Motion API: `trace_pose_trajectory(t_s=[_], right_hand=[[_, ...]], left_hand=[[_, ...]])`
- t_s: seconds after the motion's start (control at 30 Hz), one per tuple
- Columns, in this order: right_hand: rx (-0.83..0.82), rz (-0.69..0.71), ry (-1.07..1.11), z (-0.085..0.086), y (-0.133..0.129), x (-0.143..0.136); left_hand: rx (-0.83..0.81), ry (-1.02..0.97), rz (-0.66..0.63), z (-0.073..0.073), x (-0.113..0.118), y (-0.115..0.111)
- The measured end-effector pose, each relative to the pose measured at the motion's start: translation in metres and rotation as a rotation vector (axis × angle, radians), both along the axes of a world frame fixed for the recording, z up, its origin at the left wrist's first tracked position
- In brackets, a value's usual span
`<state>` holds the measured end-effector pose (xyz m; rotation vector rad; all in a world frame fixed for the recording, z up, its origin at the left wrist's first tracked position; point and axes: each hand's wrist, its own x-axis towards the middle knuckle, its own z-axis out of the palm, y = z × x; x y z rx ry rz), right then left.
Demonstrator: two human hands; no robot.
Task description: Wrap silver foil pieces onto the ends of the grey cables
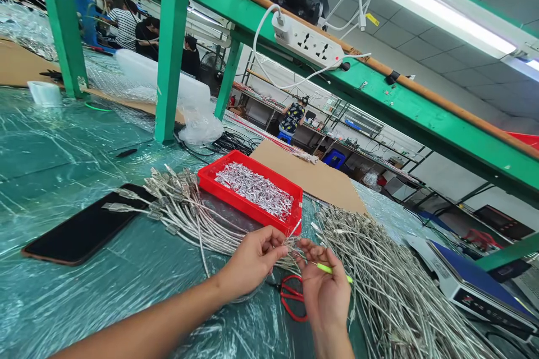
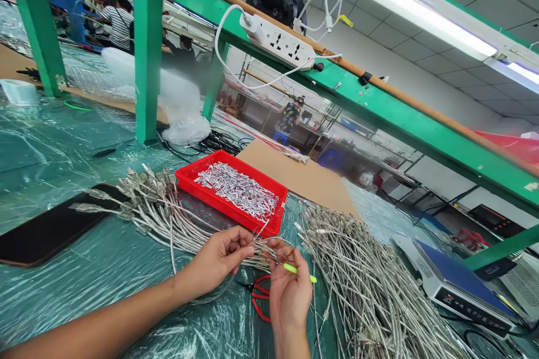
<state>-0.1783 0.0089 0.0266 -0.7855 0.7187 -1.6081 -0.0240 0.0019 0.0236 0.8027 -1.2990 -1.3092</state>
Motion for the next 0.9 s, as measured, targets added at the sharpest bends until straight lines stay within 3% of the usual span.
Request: trace_pose_trajectory(t_s=[0.37,0.67,0.8,0.9], right_hand=[[0.072,0.074,0.496,-0.006,0.009,0.008],[0.012,0.210,0.261,-0.008,0.006,0.009],[-0.087,0.346,0.136,-0.004,0.011,0.004],[-0.088,0.270,0.215,-0.002,0.012,0.001]], left_hand=[[0.016,-0.004,-0.053,0.000,-0.004,0.005],[0.062,0.129,-0.206,-0.006,-0.008,0.003],[0.093,0.147,-0.105,-0.006,-0.001,-0.008],[0.069,0.142,-0.018,-0.005,0.006,-0.014]])
